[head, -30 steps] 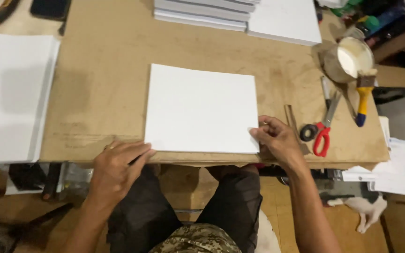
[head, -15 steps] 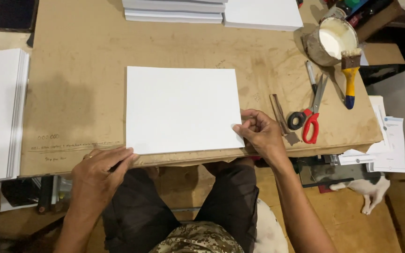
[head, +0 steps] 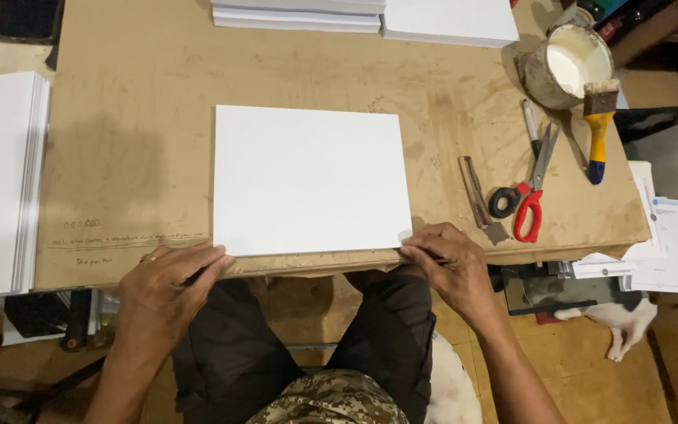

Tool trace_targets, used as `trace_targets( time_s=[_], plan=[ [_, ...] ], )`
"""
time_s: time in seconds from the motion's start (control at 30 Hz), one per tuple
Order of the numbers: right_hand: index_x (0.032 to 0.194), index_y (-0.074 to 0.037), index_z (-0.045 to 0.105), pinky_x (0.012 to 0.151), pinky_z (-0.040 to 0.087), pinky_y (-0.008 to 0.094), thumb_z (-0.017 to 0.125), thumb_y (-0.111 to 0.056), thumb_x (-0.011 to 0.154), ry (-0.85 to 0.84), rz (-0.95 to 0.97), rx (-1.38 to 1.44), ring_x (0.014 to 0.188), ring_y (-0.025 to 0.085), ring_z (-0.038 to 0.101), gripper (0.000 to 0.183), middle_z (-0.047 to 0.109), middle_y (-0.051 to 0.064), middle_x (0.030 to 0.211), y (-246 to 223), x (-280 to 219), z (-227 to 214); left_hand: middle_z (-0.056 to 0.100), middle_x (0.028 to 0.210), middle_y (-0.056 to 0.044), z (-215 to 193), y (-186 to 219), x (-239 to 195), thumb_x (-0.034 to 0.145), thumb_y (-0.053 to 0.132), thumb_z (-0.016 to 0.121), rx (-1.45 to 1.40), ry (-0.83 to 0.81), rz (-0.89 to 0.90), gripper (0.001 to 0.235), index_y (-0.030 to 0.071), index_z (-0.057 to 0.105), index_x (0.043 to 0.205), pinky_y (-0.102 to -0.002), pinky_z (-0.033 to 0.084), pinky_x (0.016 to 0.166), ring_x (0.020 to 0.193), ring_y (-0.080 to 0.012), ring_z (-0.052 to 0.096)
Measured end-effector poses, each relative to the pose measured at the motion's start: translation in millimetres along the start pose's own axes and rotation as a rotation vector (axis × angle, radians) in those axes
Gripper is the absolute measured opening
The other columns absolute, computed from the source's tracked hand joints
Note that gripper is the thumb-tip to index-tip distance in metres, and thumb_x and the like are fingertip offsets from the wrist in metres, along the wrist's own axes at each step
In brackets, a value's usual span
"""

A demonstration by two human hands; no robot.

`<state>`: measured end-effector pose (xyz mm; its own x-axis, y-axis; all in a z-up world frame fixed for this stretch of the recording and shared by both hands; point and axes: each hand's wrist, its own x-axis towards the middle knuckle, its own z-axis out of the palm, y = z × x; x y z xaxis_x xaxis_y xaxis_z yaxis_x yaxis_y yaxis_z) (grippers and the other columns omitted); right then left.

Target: Manually assembling book covers by folding paper over book blocks, trimming edges with scissors, and marking them.

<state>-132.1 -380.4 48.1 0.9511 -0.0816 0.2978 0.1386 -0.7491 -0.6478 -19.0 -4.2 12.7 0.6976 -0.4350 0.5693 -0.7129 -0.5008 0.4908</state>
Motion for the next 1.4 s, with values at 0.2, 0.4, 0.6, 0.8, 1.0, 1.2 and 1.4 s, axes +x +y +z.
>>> trace_targets(
  time_s=[0.2,0.4,0.6,0.8,1.0,1.2,1.4],
  plan=[
    [0.106,-0.010,0.077,0.088,0.060,0.032,0.077,-0.010,0.091,0.017,-0.087,-0.092,0.096,0.019,0.073,0.015,0.073,0.007,0.105,8,-3,4,0.079,0.112,-0.007,5,-12,-9,0.082,0.006,0.094,0.024,0.032,0.103,0.055,0.017,0.063,0.126,-0.040,0.062,0.094,0.105,-0.0203,0.077],
    [0.096,-0.013,0.083,0.072,0.062,0.038,0.081,-0.012,0.090,0.112,-0.065,-0.199,0.086,0.027,0.075,0.006,0.074,0.007,0.091,15,12,5,0.081,0.094,-0.005,18,-14,2,0.092,0.014,0.078,-0.003,-0.071,-0.094,0.012,0.015,0.082,0.103,-0.036,0.058,0.084,0.093,-0.0267,0.077],
    [0.093,-0.002,0.078,0.079,0.061,0.042,0.083,0.000,0.085,0.125,-0.412,-0.387,0.088,0.032,0.074,0.010,0.073,0.014,0.087,5,20,3,0.078,0.089,-0.008,9,-2,23,0.088,0.014,0.080,0.153,-0.091,0.043,0.008,0.010,0.080,0.095,-0.037,0.055,0.091,0.094,-0.0249,0.077],
    [0.095,-0.011,0.077,0.074,0.055,0.040,0.079,-0.002,0.075,0.051,-0.435,-0.456,0.083,0.031,0.070,0.022,0.073,0.008,0.093,35,16,7,0.070,0.098,-0.022,83,75,50,0.087,0.002,0.066,-0.023,-0.142,0.271,0.020,-0.004,0.076,0.103,-0.057,0.056,0.085,0.100,-0.0454,0.068],
    [0.108,-0.014,0.072,0.080,0.052,0.042,0.077,-0.013,0.089,-0.053,-0.341,-0.552,0.098,0.027,0.069,0.020,0.074,0.004,0.115,49,5,4,0.067,0.100,-0.011,170,102,58,0.093,0.003,0.067,0.030,-0.052,0.303,0.008,0.006,0.072,0.098,-0.047,0.052,0.099,0.099,-0.0311,0.065],
    [0.101,-0.016,0.073,0.077,0.049,0.036,0.080,-0.013,0.090,-0.004,-0.406,-0.601,0.093,0.020,0.070,0.013,0.076,0.001,0.108,45,10,4,0.074,0.097,-0.011,100,53,45,0.091,-0.012,0.070,-0.008,-0.104,0.271,0.018,0.002,0.071,0.102,-0.032,0.062,0.070,0.082,-0.0231,0.070],
    [0.100,-0.016,0.074,0.079,0.048,0.036,0.082,-0.015,0.090,0.030,-0.407,-0.633,0.094,0.022,0.072,0.013,0.076,0.001,0.108,49,6,7,0.079,0.099,-0.002,28,-12,24,0.091,0.012,0.083,0.113,-0.009,0.229,0.011,0.014,0.079,0.101,-0.047,0.052,0.101,0.089,-0.0197,0.073]
  ],
)
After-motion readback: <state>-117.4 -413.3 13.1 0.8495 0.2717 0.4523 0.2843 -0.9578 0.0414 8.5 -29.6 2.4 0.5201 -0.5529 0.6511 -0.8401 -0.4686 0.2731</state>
